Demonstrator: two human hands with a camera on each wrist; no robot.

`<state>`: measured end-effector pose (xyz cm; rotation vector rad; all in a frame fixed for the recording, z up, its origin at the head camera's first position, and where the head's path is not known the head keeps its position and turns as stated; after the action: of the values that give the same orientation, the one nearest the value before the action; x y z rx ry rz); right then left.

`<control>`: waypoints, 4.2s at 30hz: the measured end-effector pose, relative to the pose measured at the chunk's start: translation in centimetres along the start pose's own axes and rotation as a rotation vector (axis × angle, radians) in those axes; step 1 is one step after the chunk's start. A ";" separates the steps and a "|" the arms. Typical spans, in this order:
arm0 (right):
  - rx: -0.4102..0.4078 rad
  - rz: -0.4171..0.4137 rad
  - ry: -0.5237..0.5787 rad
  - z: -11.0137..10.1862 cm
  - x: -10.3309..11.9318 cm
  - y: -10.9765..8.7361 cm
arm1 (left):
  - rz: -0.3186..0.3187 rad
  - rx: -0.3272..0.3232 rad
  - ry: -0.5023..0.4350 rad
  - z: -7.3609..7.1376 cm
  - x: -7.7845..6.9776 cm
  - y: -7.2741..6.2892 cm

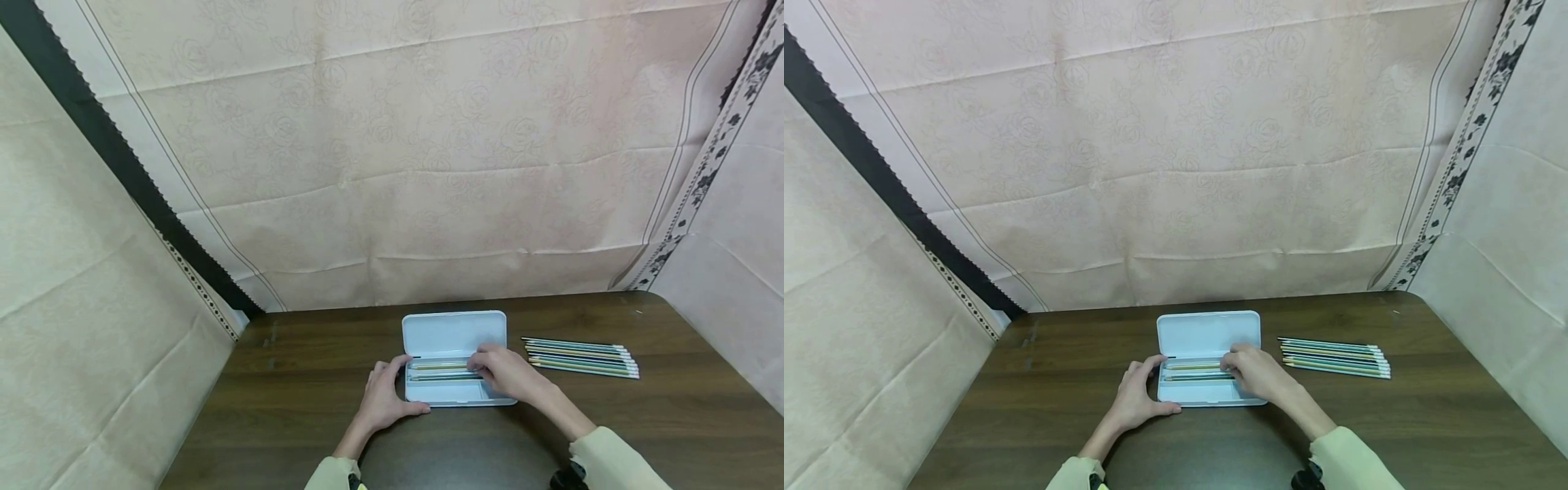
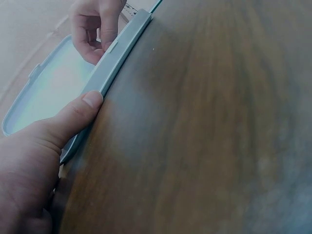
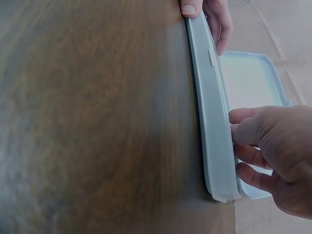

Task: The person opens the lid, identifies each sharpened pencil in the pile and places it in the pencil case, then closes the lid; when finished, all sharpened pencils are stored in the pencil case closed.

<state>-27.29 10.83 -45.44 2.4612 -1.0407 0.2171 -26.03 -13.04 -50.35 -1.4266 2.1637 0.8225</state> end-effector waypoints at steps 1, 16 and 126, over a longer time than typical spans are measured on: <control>0.007 0.007 0.004 0.0 0.0 0.0 | 0.002 0.000 0.001 0.0 0.0 0.0; -0.063 0.137 0.027 -3.7 -3.2 -3.0 | 0.008 -0.010 -0.001 -0.1 -0.1 0.0; -0.251 0.160 -0.218 -8.6 -11.5 -14.5 | -0.016 -0.009 0.007 0.2 0.2 0.0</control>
<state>-24.76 31.02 -46.45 2.2123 -1.2739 -0.1295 -26.10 -13.06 -50.66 -1.4517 2.1535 0.8232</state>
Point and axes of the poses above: each hand's wrist, its own y-axis towards the middle knuckle, its own z-axis out of the palm, x = y × z, the point moved 6 cm from there along y, towards the middle knuckle, and after that the axes turned 4 degrees about z, right-handed, at the moved point
